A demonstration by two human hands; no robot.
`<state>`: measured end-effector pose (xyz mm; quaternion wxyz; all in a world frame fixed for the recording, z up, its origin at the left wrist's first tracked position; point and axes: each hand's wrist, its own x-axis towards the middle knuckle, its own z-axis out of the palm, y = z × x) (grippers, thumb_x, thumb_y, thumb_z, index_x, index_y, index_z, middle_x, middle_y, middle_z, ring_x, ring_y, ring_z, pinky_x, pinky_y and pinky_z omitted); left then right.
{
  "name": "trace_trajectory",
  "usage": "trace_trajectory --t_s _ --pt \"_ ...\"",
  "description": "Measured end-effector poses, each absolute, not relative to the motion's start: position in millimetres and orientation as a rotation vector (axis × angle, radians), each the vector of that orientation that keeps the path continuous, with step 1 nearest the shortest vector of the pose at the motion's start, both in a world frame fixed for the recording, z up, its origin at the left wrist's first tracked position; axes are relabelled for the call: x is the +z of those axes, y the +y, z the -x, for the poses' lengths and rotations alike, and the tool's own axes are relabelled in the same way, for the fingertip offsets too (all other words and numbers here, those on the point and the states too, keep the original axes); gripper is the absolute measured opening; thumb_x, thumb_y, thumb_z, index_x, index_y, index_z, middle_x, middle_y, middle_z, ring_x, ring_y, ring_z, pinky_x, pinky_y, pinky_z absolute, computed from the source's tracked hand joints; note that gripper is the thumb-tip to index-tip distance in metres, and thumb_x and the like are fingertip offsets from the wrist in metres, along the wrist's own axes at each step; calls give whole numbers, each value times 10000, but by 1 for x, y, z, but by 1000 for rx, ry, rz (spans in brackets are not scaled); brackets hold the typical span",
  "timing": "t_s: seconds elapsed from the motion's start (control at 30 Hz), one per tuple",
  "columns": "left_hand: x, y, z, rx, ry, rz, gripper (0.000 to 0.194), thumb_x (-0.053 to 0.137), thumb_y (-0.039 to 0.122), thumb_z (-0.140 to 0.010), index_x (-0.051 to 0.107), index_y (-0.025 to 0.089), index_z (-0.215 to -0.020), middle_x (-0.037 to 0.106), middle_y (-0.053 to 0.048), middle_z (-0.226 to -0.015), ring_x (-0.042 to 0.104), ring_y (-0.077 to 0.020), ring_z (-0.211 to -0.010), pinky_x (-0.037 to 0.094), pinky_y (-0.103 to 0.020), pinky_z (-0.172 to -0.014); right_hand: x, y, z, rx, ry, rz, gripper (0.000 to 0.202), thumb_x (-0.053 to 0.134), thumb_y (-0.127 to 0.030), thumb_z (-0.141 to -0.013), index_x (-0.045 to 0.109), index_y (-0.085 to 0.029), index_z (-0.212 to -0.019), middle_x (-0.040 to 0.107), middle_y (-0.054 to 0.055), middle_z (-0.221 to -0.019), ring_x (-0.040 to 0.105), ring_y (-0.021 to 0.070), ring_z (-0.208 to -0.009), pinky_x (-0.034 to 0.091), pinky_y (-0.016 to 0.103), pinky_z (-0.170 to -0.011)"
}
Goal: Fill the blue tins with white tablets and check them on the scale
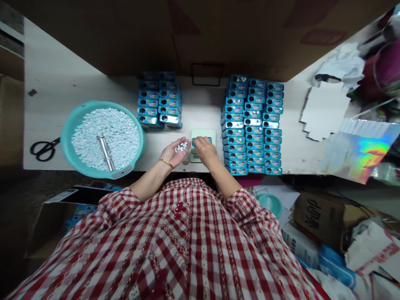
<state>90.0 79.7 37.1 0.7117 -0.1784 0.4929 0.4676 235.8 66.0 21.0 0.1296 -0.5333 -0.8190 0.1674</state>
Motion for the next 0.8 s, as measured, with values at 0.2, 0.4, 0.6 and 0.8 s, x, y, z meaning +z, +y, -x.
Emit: trace_trajectory --t_s 0.2,0.4,0.6,0.8 --pt "36 79 -76 1073 1113 459 175 489 54 -837 660 75 -869 635 -67 -671 644 -128 -701 554 -260 -757 16 73 -242 560 -2428 1543 222 421 -119 -896 628 -174 -954 623 93 -1023 525 198 -934 440 305 -801" --pt "33 71 -65 1048 1057 398 161 504 46 -819 658 66 -861 665 -85 -712 668 -150 -762 549 -270 -780 19 75 -247 701 -1929 1438 201 427 -142 -895 622 -177 -928 644 60 -937 597 155 -901 486 297 -824" --pt "31 41 -56 853 971 365 265 428 133 -882 645 59 -1014 689 -95 -763 668 -143 -717 549 -245 -706 39 30 -198 695 -2345 1375 266 465 -173 -887 589 -139 -1120 626 123 -1063 557 210 -982 484 361 -873" --pt "22 6 -31 790 1105 505 323 392 143 -901 592 56 -1140 683 -79 -787 652 -110 -677 537 -199 -683 37 3 -157 810 -2772 1193 257 472 -78 -853 581 -62 -1085 597 149 -1068 546 242 -951 513 358 -770"
